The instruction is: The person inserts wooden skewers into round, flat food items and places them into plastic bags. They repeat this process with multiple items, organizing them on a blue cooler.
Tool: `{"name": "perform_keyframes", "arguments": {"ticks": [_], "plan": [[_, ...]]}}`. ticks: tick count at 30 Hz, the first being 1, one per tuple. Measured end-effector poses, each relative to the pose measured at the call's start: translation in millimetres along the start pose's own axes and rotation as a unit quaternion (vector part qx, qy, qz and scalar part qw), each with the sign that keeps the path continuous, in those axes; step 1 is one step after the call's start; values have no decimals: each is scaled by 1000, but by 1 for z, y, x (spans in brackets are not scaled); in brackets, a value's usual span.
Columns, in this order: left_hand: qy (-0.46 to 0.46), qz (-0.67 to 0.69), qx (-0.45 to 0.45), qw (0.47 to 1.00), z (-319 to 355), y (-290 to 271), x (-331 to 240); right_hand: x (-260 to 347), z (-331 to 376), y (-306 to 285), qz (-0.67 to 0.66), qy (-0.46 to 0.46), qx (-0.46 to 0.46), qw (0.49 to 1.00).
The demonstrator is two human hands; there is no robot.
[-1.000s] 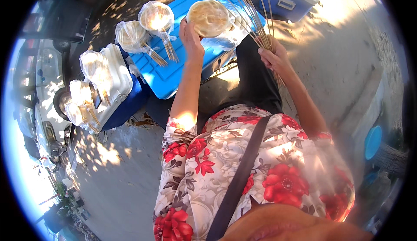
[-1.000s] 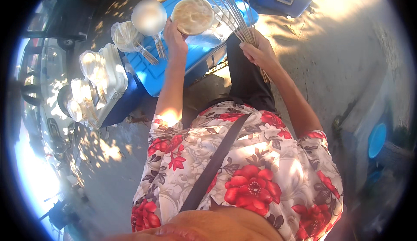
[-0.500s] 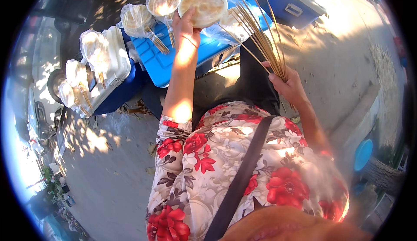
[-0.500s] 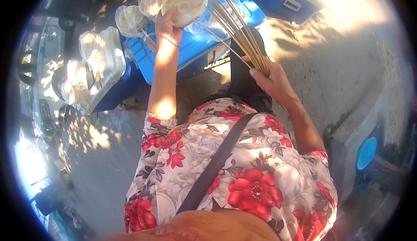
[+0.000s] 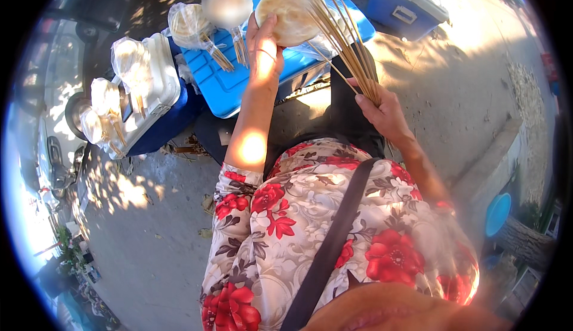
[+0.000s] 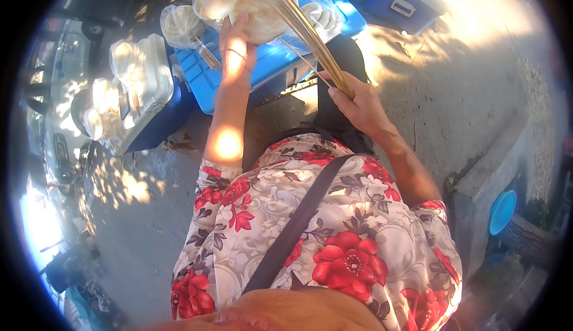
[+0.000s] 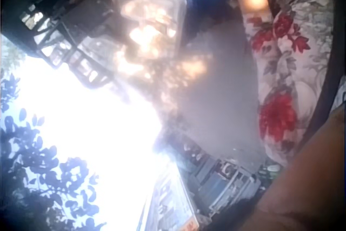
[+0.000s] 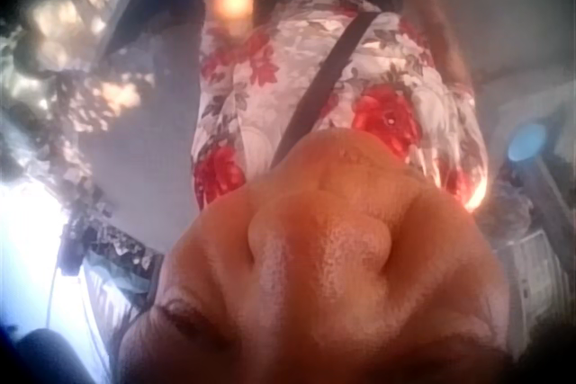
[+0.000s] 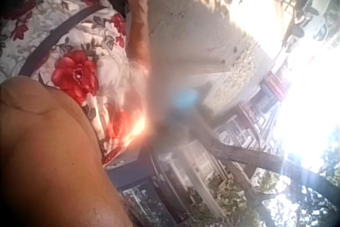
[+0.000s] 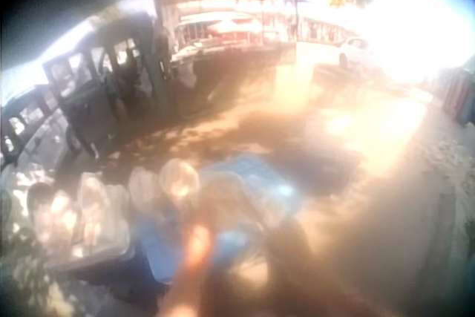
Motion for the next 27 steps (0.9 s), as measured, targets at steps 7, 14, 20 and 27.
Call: {"name": "perform_keyframes", "arguments": {"ticks": [7, 14, 20, 27], "plan": [[5, -4, -29, 1000, 13, 5, -1, 1, -9, 4, -24, 3, 4, 1000], [-61, -26, -33, 997, 23, 16, 10, -4, -18, 6, -32, -15, -7, 999], [-68, -15, -25, 997, 26, 20, 18, 2, -28, 13, -66, -32, 2, 997], [-72, -30, -10, 997, 28, 27, 20, 1, -39, 18, -118, -26, 12, 993]]}}
Point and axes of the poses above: each hand's wrist, its own z-axis away from the middle knuckle, its own y-axis out of the palm, x = y × z, the point moved 9 cm from there along -z, towards the middle knuckle, and after that the axes turned 9 degrees about -z, right-handed, at the moved point
